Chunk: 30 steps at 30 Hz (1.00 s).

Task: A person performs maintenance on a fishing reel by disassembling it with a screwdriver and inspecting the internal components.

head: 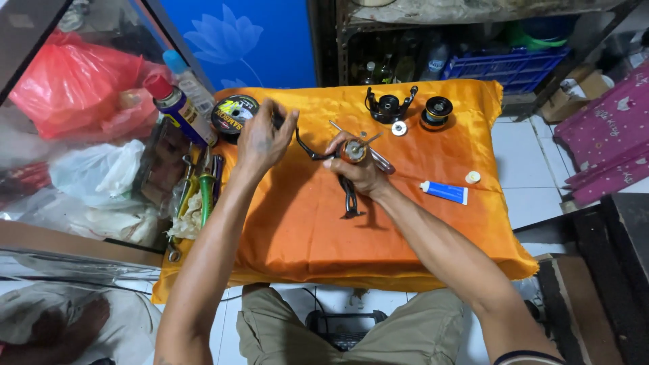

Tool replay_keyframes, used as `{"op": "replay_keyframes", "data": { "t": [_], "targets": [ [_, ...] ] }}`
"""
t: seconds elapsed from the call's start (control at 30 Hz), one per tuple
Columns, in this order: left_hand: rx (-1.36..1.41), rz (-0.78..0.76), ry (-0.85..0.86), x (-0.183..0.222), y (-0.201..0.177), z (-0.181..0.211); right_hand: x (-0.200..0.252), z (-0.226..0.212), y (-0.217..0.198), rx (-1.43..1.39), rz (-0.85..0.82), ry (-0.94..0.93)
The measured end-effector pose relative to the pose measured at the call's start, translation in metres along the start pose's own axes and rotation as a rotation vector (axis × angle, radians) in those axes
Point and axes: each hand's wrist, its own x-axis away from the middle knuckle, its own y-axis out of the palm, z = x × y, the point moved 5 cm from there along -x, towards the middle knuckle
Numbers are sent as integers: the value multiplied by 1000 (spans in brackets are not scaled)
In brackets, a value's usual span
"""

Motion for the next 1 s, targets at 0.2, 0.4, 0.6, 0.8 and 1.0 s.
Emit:
{"op": "replay_keyframes", "data": {
  "t": [0.2,0.4,0.6,0.8,1.0],
  "targets": [
    [78,-285,-261,47,24,-39,1,16,-10,-92,194,26],
    [317,-156,-88,79,-10,-16,0,-4,2,105,199,-62],
    [395,-42,-53,75,-27,20,2,12,-4,-32,214,-26],
    [460,44,16,63,-14,18,0,15,-9,-17,195,12],
    [348,-26,57,74,9,-22,0,13,-15,-35,234,23]
  ]
}}
